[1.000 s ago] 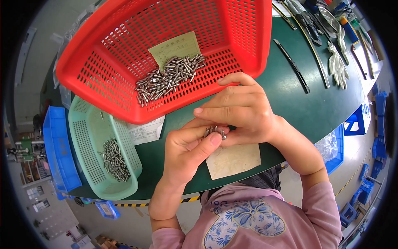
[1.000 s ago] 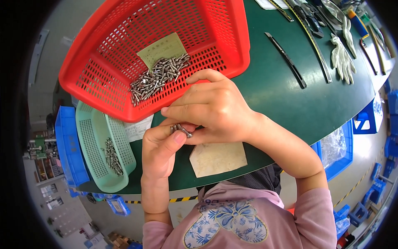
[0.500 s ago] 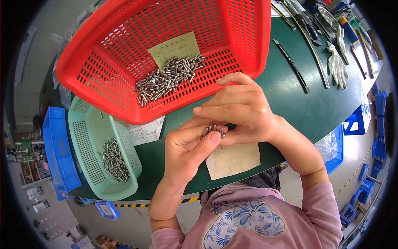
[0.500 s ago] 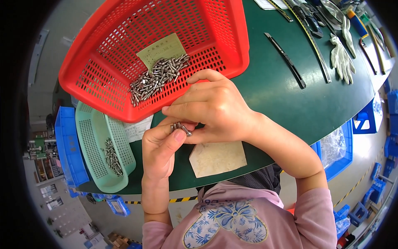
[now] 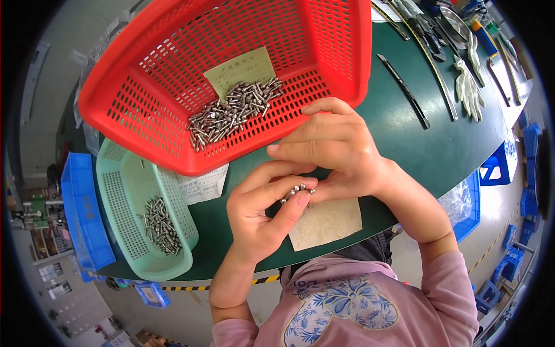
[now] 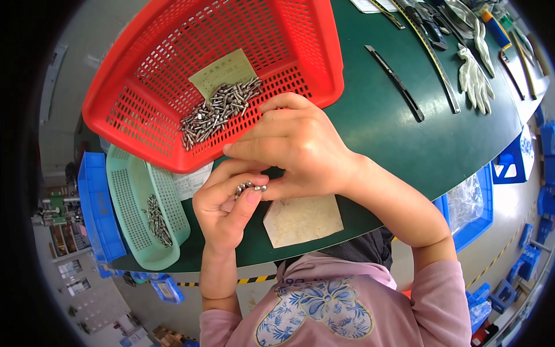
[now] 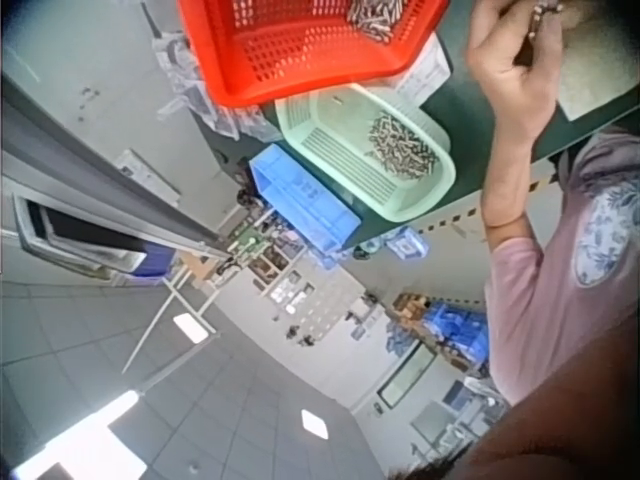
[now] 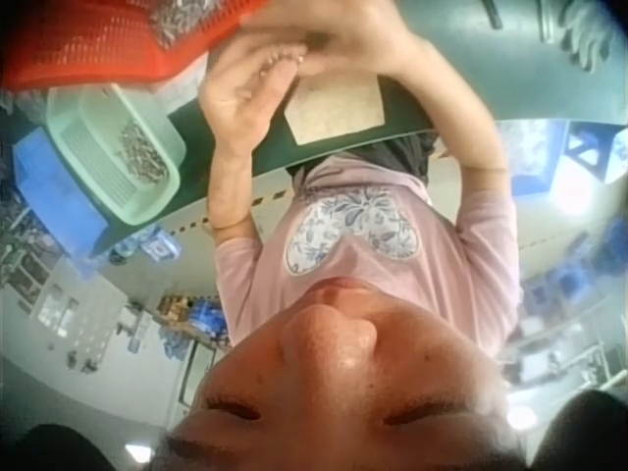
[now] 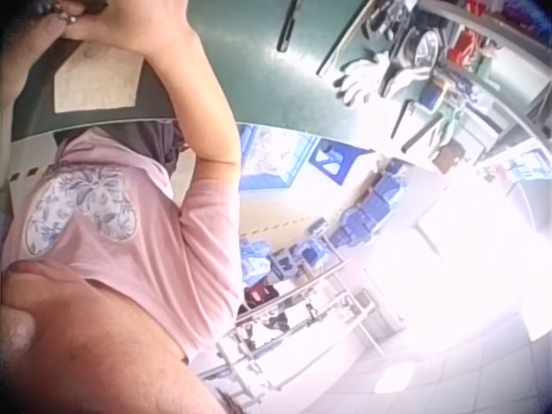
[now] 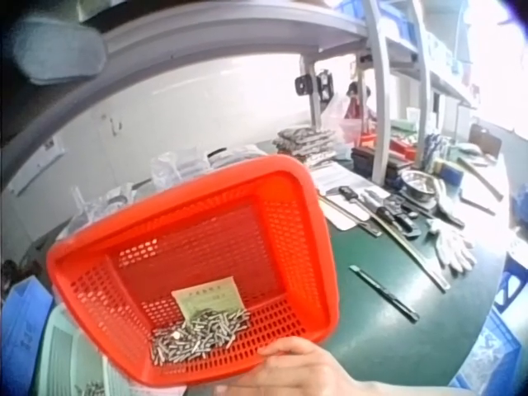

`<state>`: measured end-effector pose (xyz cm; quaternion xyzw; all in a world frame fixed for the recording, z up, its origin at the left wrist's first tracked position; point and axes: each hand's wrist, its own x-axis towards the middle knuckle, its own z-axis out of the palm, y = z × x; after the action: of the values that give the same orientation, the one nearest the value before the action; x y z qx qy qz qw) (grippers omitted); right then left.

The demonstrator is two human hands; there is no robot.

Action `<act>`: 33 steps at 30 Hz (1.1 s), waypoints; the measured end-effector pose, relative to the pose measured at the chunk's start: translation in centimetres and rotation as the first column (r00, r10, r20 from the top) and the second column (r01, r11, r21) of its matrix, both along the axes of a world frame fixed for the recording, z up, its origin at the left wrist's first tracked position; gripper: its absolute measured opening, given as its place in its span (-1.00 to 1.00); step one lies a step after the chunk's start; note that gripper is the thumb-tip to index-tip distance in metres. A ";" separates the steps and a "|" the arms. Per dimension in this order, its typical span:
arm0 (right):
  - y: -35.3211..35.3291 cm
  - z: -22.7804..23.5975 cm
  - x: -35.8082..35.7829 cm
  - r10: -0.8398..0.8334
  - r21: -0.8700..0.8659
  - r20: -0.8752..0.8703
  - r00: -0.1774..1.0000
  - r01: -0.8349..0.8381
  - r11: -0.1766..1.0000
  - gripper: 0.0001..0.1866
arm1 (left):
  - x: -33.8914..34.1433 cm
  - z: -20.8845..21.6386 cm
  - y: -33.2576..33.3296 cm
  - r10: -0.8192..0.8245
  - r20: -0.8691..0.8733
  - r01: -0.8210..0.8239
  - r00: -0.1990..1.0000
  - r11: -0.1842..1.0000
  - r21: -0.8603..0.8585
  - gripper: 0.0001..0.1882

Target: Manually sorting and inspecting small metal pins from one basket to another.

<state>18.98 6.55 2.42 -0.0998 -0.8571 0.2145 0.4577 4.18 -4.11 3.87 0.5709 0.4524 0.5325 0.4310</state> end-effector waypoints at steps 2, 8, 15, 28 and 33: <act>0.0 0.1 0.1 -0.007 0.007 -0.009 1.000 0.007 1.000 -0.52 | 0.1 0.0 0.2 0.028 -0.090 -0.022 0.995 0.997 0.069 -0.83; 0.1 0.4 0.2 0.007 0.025 -0.016 1.000 -0.007 1.000 -0.50 | -0.1 -0.3 1.0 0.089 -0.279 0.016 0.956 0.935 0.355 -0.78; 0.2 0.2 0.1 -0.056 0.105 -0.058 0.997 0.061 0.993 -0.50 | -0.1 0.0 0.9 0.381 -0.617 0.156 0.689 0.753 0.640 -0.77; 0.3 -0.1 0.2 -0.077 0.122 -0.095 0.992 0.089 0.989 -0.53 | 0.2 -0.3 1.1 0.540 -0.627 0.219 0.562 0.634 0.742 -0.81; 0.3 -0.2 0.1 -0.074 0.107 -0.003 0.997 0.074 0.992 -0.41 | 0.2 -0.5 1.2 0.522 -0.631 0.163 0.574 0.682 0.713 -0.80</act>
<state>19.11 6.82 2.25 -0.1068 -0.8633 0.1511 0.4695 4.42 -2.88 3.35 0.8096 0.4153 0.3918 -0.1359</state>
